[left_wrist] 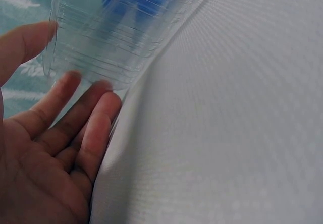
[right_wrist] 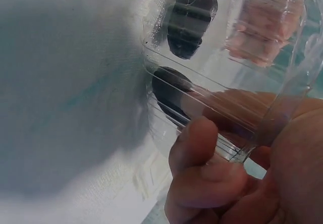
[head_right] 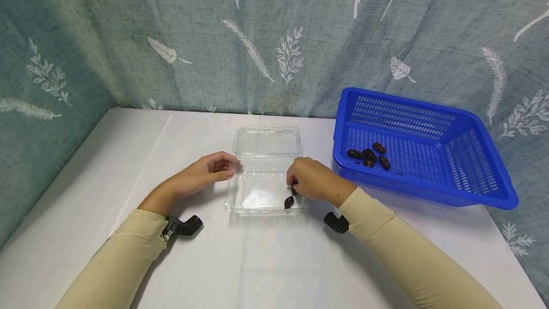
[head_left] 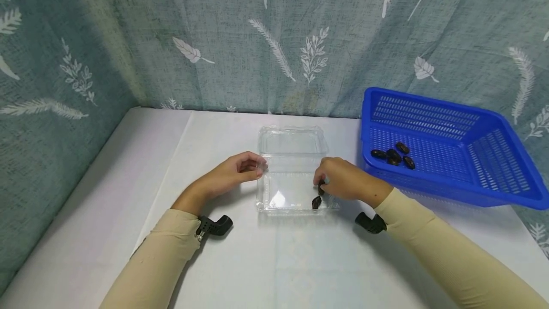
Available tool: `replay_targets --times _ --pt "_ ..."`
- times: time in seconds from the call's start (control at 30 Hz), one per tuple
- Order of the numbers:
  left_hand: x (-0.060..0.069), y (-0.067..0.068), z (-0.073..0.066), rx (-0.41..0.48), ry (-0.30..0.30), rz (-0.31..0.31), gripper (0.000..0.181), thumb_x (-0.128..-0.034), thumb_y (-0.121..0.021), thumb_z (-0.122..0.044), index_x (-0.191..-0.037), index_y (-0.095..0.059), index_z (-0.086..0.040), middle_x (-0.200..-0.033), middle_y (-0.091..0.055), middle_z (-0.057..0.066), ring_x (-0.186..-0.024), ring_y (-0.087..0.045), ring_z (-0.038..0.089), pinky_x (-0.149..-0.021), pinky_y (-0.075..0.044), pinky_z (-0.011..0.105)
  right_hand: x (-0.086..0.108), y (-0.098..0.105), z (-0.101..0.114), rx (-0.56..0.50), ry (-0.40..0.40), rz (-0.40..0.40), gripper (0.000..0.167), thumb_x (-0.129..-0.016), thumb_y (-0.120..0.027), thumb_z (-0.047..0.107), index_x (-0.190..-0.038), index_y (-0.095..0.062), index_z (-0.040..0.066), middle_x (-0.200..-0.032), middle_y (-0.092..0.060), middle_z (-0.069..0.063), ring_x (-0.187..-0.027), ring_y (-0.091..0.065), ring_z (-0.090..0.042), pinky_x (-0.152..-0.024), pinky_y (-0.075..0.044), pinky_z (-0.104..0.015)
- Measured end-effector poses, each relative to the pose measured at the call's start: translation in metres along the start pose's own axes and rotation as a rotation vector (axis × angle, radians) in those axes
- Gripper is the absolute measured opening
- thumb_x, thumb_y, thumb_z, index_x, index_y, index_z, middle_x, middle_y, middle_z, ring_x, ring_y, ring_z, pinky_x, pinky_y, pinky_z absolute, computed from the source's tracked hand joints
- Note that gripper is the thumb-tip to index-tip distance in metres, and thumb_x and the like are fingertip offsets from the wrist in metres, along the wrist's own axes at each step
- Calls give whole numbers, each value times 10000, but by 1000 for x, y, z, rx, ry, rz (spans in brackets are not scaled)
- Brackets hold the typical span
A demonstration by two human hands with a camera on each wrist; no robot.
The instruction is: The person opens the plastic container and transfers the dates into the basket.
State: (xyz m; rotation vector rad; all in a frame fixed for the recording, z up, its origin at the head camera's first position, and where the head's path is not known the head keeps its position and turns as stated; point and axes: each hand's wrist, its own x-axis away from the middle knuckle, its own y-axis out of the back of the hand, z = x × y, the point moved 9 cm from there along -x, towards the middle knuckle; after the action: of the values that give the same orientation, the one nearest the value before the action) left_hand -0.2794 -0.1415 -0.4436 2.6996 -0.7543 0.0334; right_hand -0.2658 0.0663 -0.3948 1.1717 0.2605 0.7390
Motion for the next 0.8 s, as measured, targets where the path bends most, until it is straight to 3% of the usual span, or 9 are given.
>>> replay_targets --times 0.3,0.53,0.67,0.8 --pt "-2 1 0 -13 7 0 408 -981 -659 -241 -1337 -545 -76 -1365 -586 113 -1273 -531 257 -1102 -424 425 4 8 3 25 10 -27 108 -885 -737 66 -950 -762 148 -959 -733 26 -902 -666 -159 -777 -557 -347" --pt "-1 2 -2 -14 -8 -8 398 -983 -654 -219 -1333 -546 -63 -1359 -592 131 -1266 -537 271 -1100 -426 435 19 36 12 40 42 -242 127 -876 -758 74 -985 -775 135 -973 -711 18 -837 -653 -128 -721 -540 -316" --pt "0 0 1 -4 -8 1 400 -985 -652 -217 -1335 -543 -56 -1360 -591 140 -1265 -537 270 -1090 -435 415 34 51 15 59 63 -358 139 -873 -761 71 -991 -774 143 -970 -708 17 -818 -653 -123 -666 -521 -277" --pt "-2 -1 -1 7 -17 2 397 -984 -653 -208 -1332 -543 -53 -1356 -588 148 -1260 -539 270 -1080 -443 401 53 73 10 40 50 -496 160 -872 -756 49 -1007 -771 133 -967 -705 1 -700 -572 -100 -585 -471 -245"
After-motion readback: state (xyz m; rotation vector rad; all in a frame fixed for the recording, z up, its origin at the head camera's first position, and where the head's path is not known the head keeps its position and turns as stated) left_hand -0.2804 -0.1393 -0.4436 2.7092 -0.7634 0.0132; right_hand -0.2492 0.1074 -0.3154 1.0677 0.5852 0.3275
